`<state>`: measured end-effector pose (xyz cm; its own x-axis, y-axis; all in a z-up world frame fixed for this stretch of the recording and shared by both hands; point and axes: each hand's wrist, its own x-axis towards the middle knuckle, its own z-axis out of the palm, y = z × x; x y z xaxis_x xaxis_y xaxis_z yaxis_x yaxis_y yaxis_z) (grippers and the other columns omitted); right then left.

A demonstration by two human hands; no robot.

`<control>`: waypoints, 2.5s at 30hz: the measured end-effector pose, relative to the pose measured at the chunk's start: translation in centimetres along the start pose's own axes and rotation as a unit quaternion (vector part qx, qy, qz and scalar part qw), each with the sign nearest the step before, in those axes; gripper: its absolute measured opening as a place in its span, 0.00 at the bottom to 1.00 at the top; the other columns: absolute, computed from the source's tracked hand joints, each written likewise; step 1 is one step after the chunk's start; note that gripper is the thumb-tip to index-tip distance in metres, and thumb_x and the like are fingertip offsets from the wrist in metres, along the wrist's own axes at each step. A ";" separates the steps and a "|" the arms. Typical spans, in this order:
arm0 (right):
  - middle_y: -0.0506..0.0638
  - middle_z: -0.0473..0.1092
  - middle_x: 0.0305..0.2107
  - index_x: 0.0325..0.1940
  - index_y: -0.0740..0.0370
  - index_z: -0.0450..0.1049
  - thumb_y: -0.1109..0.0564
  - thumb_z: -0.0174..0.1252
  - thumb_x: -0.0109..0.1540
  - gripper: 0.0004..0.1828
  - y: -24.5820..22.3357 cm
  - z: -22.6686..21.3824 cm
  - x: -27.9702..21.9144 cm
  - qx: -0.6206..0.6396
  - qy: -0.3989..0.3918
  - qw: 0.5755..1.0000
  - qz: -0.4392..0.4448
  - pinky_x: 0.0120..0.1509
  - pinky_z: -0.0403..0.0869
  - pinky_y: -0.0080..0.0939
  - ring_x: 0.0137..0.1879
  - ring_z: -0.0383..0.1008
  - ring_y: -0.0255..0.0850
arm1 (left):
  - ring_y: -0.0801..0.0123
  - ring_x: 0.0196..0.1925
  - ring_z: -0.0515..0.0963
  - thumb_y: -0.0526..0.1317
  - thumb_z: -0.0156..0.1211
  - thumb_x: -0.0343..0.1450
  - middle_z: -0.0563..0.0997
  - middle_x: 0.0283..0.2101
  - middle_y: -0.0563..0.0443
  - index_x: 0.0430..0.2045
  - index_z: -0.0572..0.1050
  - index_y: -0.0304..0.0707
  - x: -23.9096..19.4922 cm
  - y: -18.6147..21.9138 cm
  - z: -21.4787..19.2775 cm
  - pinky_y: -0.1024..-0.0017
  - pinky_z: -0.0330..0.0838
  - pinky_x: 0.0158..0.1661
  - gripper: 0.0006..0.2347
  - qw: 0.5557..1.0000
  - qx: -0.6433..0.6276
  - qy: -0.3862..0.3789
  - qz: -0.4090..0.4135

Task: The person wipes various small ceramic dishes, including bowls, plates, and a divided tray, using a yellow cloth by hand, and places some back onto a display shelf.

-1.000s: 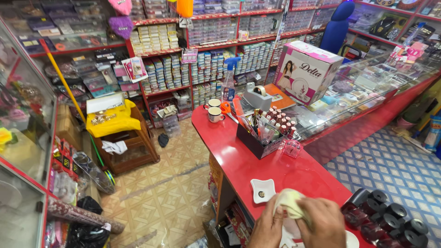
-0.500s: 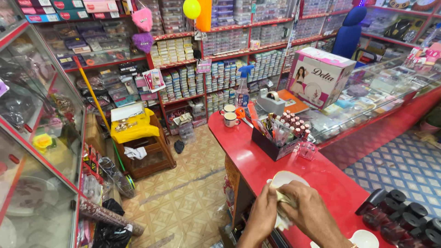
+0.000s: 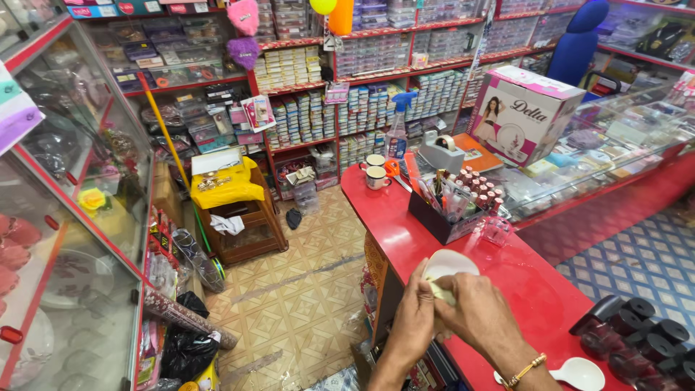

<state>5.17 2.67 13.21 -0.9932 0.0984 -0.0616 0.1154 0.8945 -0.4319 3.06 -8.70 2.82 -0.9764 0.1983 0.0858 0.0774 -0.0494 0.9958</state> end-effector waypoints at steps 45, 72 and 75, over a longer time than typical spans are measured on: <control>0.50 0.70 0.51 0.68 0.57 0.61 0.58 0.40 0.68 0.23 4.1 3.3 1.2 0.551 0.140 0.817 -0.097 0.47 0.76 0.37 0.49 0.73 0.33 | 0.82 0.20 0.77 0.39 0.56 0.77 0.80 0.28 0.50 0.43 0.77 0.30 2.0 1.0 0.5 0.91 0.70 0.17 0.09 0.842 -0.462 -0.087 -0.266; 0.50 0.76 0.38 0.60 0.67 0.68 0.56 0.45 0.61 0.24 8.6 7.7 -2.0 0.659 -0.037 0.736 0.154 0.40 0.77 0.45 0.39 0.77 0.41 | 0.44 0.55 0.80 0.40 0.43 0.79 0.74 0.58 0.32 0.66 0.58 0.48 -6.3 7.2 0.0 0.53 0.75 0.52 0.18 0.987 0.032 0.049 -0.148; 0.52 0.75 0.39 0.61 0.67 0.72 0.57 0.48 0.61 0.25 8.1 7.4 -3.6 0.605 -0.063 0.777 0.163 0.41 0.76 0.43 0.39 0.75 0.39 | 0.46 0.61 0.76 0.27 0.43 0.69 0.66 0.66 0.33 0.69 0.63 0.48 -8.8 9.1 -3.3 0.55 0.72 0.57 0.29 0.985 0.170 0.006 0.023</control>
<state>9.76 6.31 3.32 -0.9087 0.1228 -0.3990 0.3629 -0.2401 -0.9003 11.73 -14.10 10.97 -0.9722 0.1923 0.1333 0.1835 0.2732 0.9443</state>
